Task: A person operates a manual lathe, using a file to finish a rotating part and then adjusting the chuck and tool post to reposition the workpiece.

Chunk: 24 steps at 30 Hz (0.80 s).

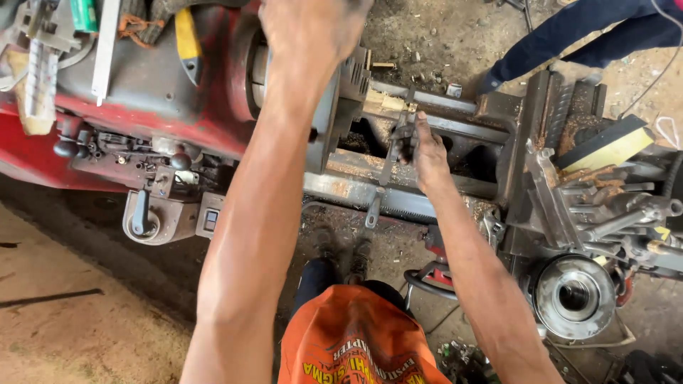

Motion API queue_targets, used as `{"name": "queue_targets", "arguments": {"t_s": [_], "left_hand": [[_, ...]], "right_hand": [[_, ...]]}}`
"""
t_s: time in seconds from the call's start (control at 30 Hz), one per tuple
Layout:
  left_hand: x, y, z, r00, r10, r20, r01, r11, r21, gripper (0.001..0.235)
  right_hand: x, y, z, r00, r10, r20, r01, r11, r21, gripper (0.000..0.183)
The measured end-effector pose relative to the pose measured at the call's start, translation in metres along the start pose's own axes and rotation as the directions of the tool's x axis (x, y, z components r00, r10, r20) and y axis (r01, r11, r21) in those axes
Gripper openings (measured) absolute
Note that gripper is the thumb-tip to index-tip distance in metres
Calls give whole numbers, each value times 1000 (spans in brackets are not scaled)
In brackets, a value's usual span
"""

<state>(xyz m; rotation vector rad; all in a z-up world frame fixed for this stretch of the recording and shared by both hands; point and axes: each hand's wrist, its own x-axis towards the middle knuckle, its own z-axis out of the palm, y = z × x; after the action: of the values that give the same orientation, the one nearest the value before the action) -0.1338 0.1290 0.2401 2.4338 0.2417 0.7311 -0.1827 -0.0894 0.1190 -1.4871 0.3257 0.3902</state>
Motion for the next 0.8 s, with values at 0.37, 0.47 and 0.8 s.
{"name": "queue_targets", "arguments": {"t_s": [0.37, 0.47, 0.8], "left_hand": [[-57, -14, 6, 968, -251, 22, 249, 966, 64, 111], [-154, -85, 44, 958, -285, 0, 271, 911, -310, 119], [-279, -138, 57, 922, -260, 286, 268, 963, 14, 75]], "right_hand": [[34, 3, -36, 988, 35, -148, -19, 994, 109, 66], [32, 27, -46, 983, 45, -177, -30, 996, 86, 65], [12, 32, -45, 984, 55, -170, -43, 996, 74, 66]]}}
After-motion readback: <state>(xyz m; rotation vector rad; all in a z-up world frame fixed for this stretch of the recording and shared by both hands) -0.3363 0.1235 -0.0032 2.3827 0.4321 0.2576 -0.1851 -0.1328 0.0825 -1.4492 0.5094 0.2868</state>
